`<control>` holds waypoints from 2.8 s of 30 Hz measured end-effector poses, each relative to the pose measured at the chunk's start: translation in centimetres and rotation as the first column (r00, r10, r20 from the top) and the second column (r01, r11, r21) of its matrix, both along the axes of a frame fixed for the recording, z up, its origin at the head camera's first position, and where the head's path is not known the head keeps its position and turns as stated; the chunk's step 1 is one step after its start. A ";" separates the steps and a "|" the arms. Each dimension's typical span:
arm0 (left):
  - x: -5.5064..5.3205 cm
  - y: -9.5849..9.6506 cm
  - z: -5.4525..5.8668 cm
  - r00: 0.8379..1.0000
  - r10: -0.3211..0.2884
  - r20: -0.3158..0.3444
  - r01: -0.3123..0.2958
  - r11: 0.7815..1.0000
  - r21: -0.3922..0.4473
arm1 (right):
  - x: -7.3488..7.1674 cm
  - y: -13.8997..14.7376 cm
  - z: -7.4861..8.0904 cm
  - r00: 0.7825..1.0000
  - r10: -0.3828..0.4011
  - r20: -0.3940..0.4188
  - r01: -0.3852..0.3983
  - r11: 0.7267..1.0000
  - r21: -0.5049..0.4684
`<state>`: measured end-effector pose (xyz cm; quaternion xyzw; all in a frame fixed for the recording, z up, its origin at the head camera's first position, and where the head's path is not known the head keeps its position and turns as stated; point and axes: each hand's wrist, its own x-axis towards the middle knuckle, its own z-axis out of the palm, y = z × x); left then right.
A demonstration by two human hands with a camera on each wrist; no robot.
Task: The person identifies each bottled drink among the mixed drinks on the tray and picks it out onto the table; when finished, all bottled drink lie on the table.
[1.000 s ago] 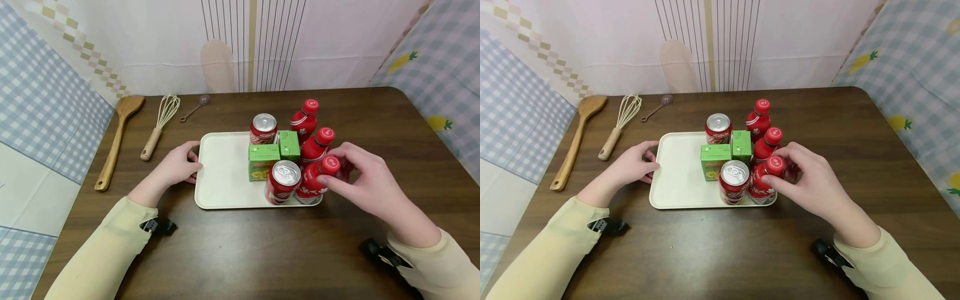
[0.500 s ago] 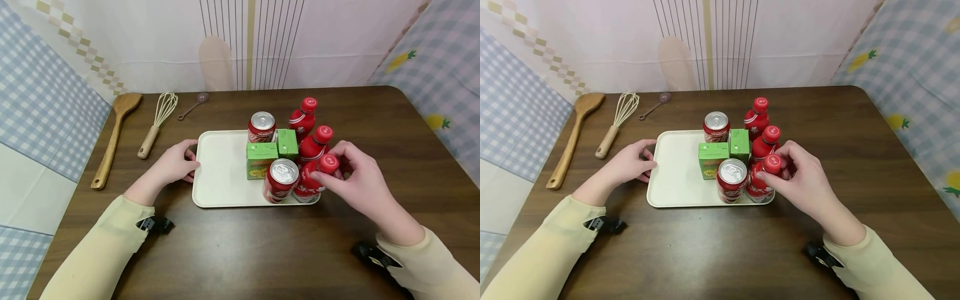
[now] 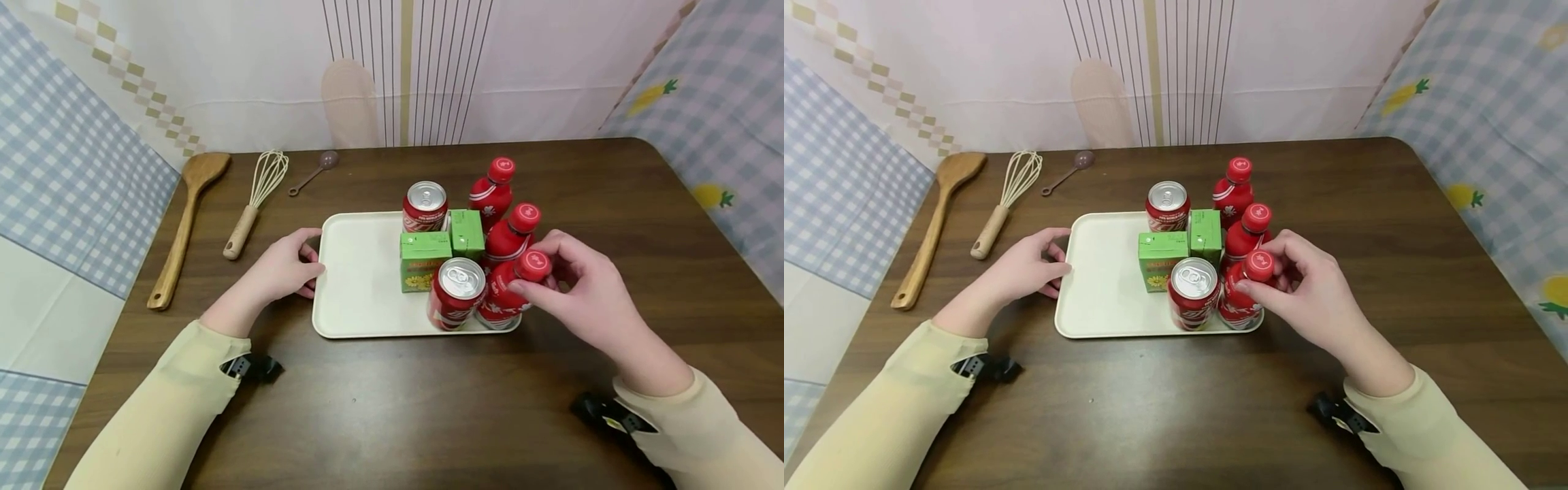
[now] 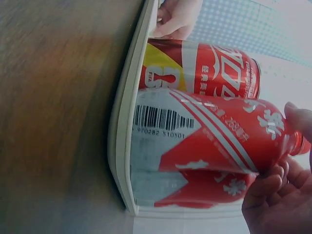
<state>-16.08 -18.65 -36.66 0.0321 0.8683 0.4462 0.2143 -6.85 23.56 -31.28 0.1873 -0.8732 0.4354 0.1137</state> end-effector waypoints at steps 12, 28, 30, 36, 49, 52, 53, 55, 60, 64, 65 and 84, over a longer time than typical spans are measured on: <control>0.1 0.0 0.0 1.000 -0.001 0.002 0.001 1.000 -0.011 | -0.4 1.6 -0.4 0.967 0.248 -0.057 -0.253 0.962 -0.105; 0.2 0.0 -0.2 1.000 0.013 0.009 -0.013 1.000 0.004 | -0.5 1.4 -0.4 0.983 0.184 -0.011 -0.184 0.981 -0.059; 0.2 0.1 0.0 1.000 0.013 0.006 -0.013 1.000 0.003 | -0.4 1.3 -0.4 0.985 0.170 0.001 -0.170 0.984 -0.056; 0.2 0.1 0.3 1.000 0.008 0.000 -0.008 1.000 -0.004 | -0.3 1.2 -0.5 0.993 0.112 0.037 -0.110 0.993 -0.054; 0.1 -0.1 0.0 1.000 0.006 -0.007 -0.006 1.000 -0.006 | -0.5 2.2 -0.5 0.968 0.189 0.165 -0.162 0.973 -0.163; 0.2 -0.2 0.1 1.000 0.008 -0.008 -0.008 1.000 -0.012 | -0.8 2.5 -0.6 0.947 0.265 0.183 -0.225 0.950 -0.215; 0.2 -0.3 0.0 1.000 0.010 -0.007 -0.010 1.000 -0.014 | -0.9 2.5 -0.6 0.942 0.277 0.190 -0.233 0.946 -0.224; 0.3 -0.3 0.0 1.000 0.011 -0.004 -0.011 1.000 -0.010 | -1.0 2.5 -0.7 0.942 0.276 0.191 -0.234 0.948 -0.217; 0.2 -0.2 -0.2 1.000 0.007 -0.002 -0.007 1.000 0.007 | -0.9 2.5 -0.7 0.956 0.223 0.188 -0.192 0.967 -0.169; 0.1 0.0 -0.2 1.000 0.009 -0.003 -0.009 1.000 0.011 | -0.7 2.7 -0.7 0.964 0.178 0.198 -0.152 0.978 -0.142; 0.0 0.0 -0.1 1.000 0.009 -0.003 -0.009 1.000 0.009 | -0.7 2.7 -0.7 0.965 0.172 0.199 -0.146 0.980 -0.139; 0.1 0.1 -0.2 1.000 0.008 -0.001 -0.008 1.000 -0.004 | -1.0 2.6 -1.1 0.975 0.141 0.170 -0.118 0.983 -0.139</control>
